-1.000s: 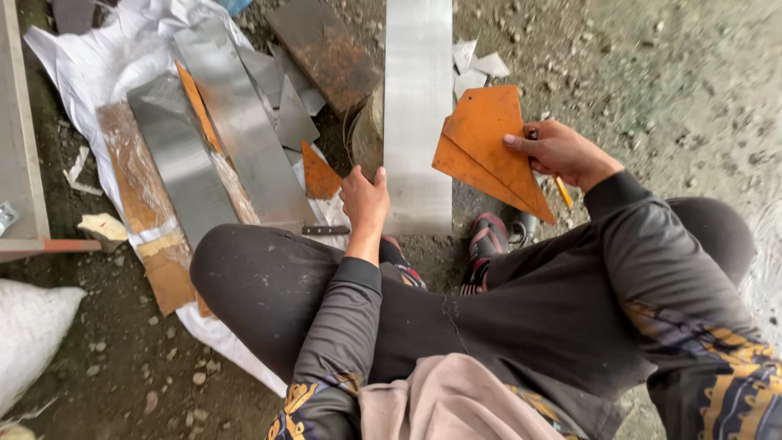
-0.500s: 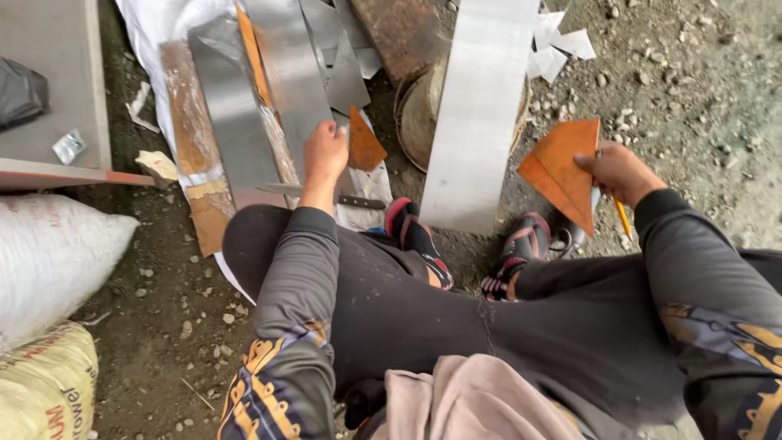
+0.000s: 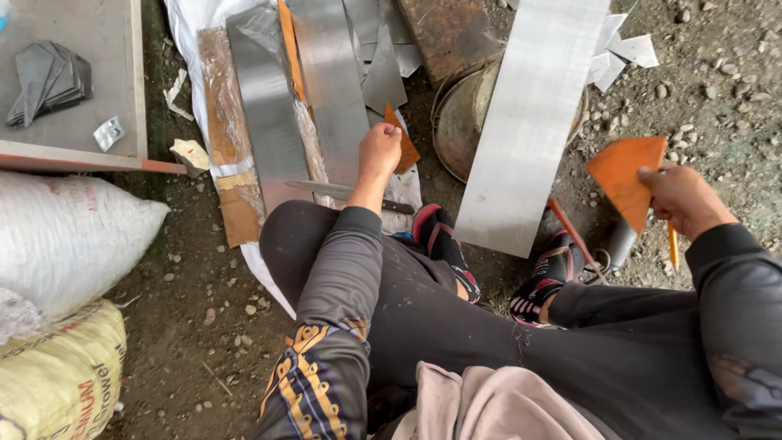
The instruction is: The person sits on the ground and uses a pencil and an orange triangular template to mark cutting lines on a long metal sheet. They repeatedly position the template, trace its edges, and adjust its placement to create multiple geometric outlines on the metal surface.
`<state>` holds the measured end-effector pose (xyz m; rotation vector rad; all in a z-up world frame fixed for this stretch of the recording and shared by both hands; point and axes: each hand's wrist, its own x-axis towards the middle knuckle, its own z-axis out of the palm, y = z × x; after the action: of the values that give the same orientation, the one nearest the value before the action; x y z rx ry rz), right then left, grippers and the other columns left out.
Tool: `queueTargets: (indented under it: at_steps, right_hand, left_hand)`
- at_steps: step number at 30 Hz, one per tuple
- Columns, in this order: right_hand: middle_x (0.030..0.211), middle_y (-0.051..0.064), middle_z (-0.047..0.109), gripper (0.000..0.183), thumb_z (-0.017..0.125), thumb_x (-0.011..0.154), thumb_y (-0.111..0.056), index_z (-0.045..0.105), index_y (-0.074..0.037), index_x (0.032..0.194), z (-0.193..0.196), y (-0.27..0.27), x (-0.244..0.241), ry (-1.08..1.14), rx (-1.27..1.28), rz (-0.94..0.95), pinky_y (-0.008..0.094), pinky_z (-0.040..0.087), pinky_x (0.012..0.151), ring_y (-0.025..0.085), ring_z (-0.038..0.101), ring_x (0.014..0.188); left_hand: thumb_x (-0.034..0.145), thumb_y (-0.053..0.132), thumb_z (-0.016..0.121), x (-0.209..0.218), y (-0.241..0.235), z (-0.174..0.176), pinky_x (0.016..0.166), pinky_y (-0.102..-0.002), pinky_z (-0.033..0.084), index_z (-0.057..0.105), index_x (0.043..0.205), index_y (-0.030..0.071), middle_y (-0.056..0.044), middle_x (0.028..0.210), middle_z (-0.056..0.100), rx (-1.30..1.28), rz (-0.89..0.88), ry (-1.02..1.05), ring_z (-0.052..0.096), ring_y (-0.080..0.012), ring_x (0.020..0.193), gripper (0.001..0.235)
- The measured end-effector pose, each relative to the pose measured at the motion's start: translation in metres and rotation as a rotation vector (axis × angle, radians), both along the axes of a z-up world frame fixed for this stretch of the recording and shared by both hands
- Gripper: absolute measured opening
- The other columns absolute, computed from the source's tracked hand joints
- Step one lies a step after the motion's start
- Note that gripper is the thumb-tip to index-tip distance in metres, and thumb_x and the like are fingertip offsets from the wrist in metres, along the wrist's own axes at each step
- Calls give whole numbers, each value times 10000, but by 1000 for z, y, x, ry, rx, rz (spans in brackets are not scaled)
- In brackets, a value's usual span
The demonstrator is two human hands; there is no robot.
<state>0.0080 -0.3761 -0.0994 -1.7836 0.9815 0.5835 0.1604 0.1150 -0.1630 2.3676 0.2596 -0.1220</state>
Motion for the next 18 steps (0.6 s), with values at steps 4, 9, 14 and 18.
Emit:
queueTargets:
  at_steps: [4,9,14,18]
  right_hand:
    - [762,83,551,328,564,1141,-360,596,-35,1107,61,2,-4,-187,-21,120,365,347,473,177,461,579]
    - [860,108,750,314,581,1032,-344,695,-63,1115,126,48,-2,-338,-303,789,357,548,609,200,714,700]
    - [778,82,736,288,637,969,-403,733,-157,1088,155,110,9,-397,-557,1269,415,538,610,264,695,664]
    - [839,40,717,210,619,1057,-250,781,-148,970,159,115,6,-674,-774,943,409,509,556,238,667,645]
  left_hand:
    - [987,322,619,-11,-37,51,912,-422,548,718,1135,62,-165,1107,762,-63,-111,-80,713,-322,1067,315]
    - [1098,331,583,-65,-91,142,1136,-432,490,599,1374,59,-116,1429,602,-16,-544,-610,592,-330,1328,388]
    - [955,401,653,-123,-126,175,1033,-441,468,597,1405,79,-112,1318,622,1,-993,-500,609,-316,1200,557]
    - [1022,204,647,-135,-112,151,783,-386,555,701,1108,62,-121,985,728,-304,-563,-183,714,-303,908,175]
